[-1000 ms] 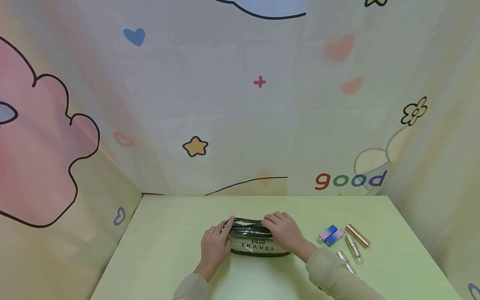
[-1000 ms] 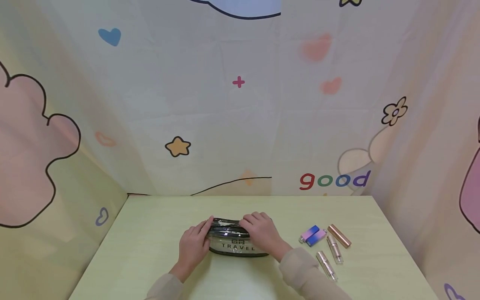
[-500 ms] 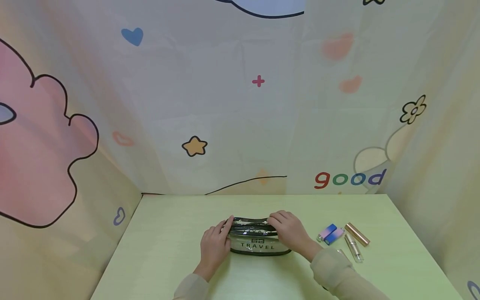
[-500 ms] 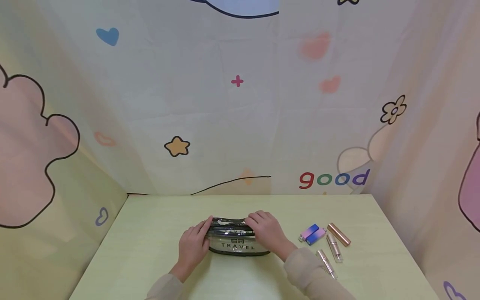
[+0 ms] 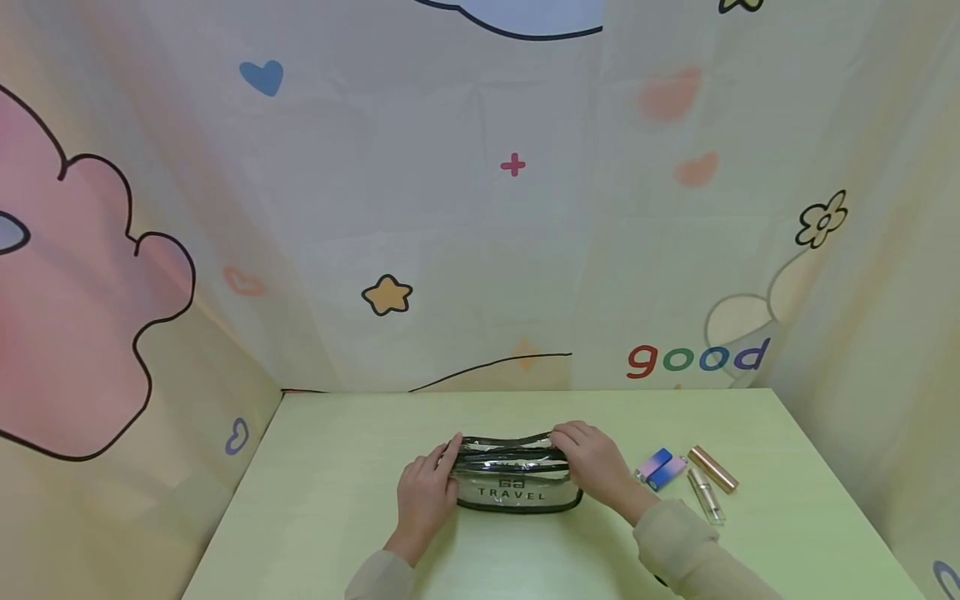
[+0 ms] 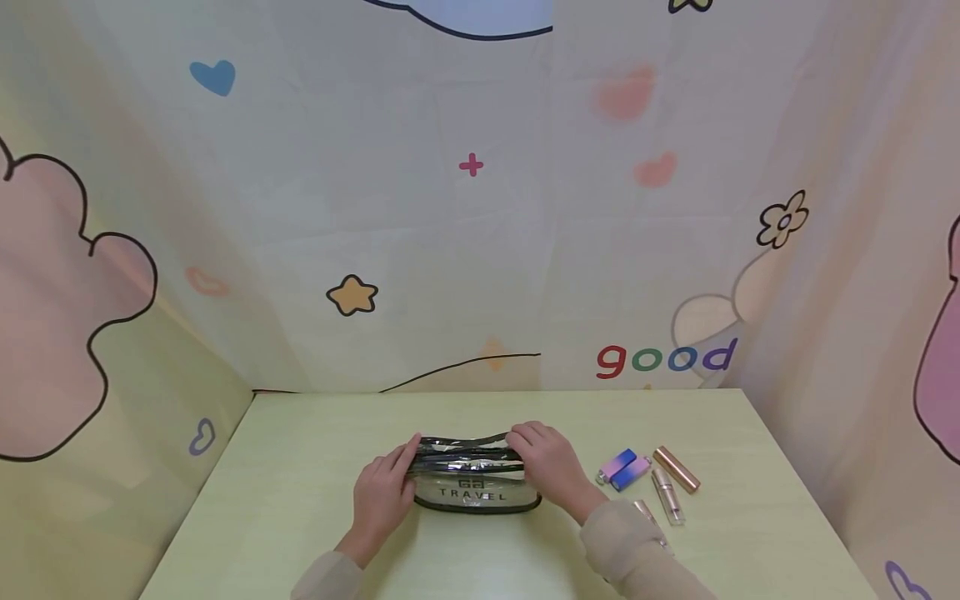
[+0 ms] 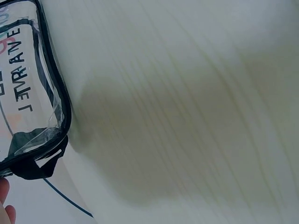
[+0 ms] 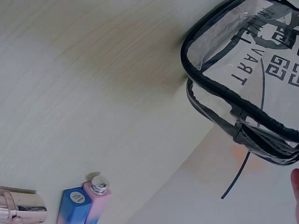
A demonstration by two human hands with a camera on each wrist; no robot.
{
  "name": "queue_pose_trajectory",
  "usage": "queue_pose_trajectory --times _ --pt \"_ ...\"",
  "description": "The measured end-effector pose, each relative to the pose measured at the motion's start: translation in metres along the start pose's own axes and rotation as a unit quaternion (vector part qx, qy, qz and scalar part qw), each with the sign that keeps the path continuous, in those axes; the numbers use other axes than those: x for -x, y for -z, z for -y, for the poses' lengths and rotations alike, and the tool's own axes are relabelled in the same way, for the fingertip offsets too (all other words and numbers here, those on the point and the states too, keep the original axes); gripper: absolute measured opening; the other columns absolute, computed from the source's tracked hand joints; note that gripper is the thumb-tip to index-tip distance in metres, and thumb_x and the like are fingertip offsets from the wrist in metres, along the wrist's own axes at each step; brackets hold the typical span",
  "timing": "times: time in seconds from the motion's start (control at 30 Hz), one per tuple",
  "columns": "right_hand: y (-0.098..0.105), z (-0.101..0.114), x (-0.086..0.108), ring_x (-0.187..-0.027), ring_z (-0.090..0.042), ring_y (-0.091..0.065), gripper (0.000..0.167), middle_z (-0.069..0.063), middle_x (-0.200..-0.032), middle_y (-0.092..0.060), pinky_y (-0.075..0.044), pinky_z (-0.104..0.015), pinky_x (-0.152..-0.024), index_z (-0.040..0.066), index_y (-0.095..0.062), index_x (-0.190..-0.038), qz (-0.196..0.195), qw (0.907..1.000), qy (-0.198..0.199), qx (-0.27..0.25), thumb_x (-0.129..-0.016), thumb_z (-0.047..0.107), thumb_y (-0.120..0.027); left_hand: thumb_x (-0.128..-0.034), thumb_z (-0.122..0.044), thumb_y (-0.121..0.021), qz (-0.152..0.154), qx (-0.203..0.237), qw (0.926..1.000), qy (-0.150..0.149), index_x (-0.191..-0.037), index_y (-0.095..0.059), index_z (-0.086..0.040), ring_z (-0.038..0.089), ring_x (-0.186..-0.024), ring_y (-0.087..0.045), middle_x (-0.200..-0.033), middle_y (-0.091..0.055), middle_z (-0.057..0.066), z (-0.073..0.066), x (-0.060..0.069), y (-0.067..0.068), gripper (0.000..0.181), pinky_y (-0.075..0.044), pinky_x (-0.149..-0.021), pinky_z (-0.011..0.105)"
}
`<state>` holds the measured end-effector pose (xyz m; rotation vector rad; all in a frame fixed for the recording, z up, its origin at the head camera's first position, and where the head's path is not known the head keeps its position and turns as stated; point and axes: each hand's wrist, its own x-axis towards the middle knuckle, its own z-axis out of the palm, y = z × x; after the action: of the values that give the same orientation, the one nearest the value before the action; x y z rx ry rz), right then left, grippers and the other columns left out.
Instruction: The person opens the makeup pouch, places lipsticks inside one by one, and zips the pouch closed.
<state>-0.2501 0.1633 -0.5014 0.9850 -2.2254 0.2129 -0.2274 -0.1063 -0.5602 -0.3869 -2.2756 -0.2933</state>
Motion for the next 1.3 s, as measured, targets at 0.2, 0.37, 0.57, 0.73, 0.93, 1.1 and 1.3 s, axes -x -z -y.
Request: queue_pose_trajectory --times 0.2,0.37,0.57,0.73,0.93,1.1,1.3 --pt "0.003 -0.006 0.005 -0.084 -0.019 -0.061 0.030 -0.005 -0.090 -0.065 -0.052 -0.032 -0.074 0.008 -0.060 -0.087 -0.006 1.0000 -0.006 0.001 -0.062 -0.006 -0.065 -0.0650 -0.010 -0.058 0.009 0.000 1.0000 0.003 -0.126 -0.051 -0.022 0.019 -0.072 -0.060 -0.099 -0.066 0.004 0.000 0.001 0.000 0.062 -0.047 -0.065 0.032" --pt "0.004 -0.009 0.010 -0.083 -0.021 -0.063 0.021 -0.007 -0.091 -0.066 -0.052 -0.033 -0.072 0.006 -0.061 -0.087 -0.027 0.9996 0.002 0.001 -0.085 0.003 -0.040 -0.0660 -0.010 -0.058 0.017 -0.002 0.9998 0.005 -0.127 -0.049 -0.023 0.019 -0.073 -0.060 -0.100 -0.066 0.004 0.000 0.001 0.000 0.063 -0.048 -0.064 0.032" --pt "0.002 -0.011 0.015 -0.081 -0.021 -0.064 0.025 -0.008 -0.093 -0.067 -0.052 -0.033 -0.071 0.005 -0.061 -0.087 -0.041 0.9991 -0.001 -0.007 -0.087 0.004 -0.036 -0.0657 -0.010 -0.059 0.014 -0.004 0.9999 0.001 -0.127 -0.049 -0.023 0.019 -0.073 -0.061 -0.100 -0.066 0.004 0.001 0.001 0.000 0.063 -0.048 -0.063 0.032" --pt "0.004 -0.012 0.018 -0.083 -0.021 -0.064 0.024 -0.009 -0.097 -0.067 -0.052 -0.032 -0.071 0.006 -0.060 -0.091 -0.021 0.9994 -0.023 -0.017 -0.069 -0.004 -0.058 -0.0654 -0.011 -0.059 0.016 -0.006 0.9999 0.001 -0.127 -0.049 -0.023 0.019 -0.072 -0.060 -0.100 -0.065 0.004 0.001 0.002 0.000 0.064 -0.048 -0.063 0.032" --pt "0.002 -0.016 0.024 -0.072 -0.020 -0.064 0.039 -0.008 -0.092 -0.068 -0.052 -0.031 -0.064 0.005 -0.061 -0.086 -0.059 0.9981 -0.018 -0.004 -0.092 0.010 -0.023 -0.0651 -0.010 -0.060 0.017 -0.002 0.9998 0.006 -0.127 -0.049 -0.023 0.020 -0.073 -0.061 -0.100 -0.065 0.004 0.000 0.001 0.002 0.064 -0.047 -0.062 0.032" --pt "0.001 -0.017 0.029 -0.066 -0.018 -0.064 0.047 -0.006 -0.082 -0.068 -0.050 -0.032 -0.060 0.005 -0.062 -0.084 -0.083 0.9962 -0.026 0.009 -0.095 0.015 -0.017 -0.0652 -0.011 -0.060 0.014 -0.004 0.9999 0.005 -0.127 -0.050 -0.022 0.019 -0.073 -0.061 -0.099 -0.065 0.004 0.000 0.003 0.002 0.063 -0.048 -0.062 0.032" --pt "0.001 -0.019 0.034 -0.068 -0.018 -0.064 0.047 -0.005 -0.080 -0.068 -0.049 -0.033 -0.060 0.005 -0.062 -0.086 -0.072 0.9965 -0.038 0.021 -0.094 0.014 -0.016 -0.0667 -0.011 -0.058 0.015 -0.003 0.9999 0.003 -0.127 -0.049 -0.022 0.019 -0.073 -0.061 -0.100 -0.065 0.004 0.000 0.004 0.000 0.062 -0.047 -0.061 0.032"
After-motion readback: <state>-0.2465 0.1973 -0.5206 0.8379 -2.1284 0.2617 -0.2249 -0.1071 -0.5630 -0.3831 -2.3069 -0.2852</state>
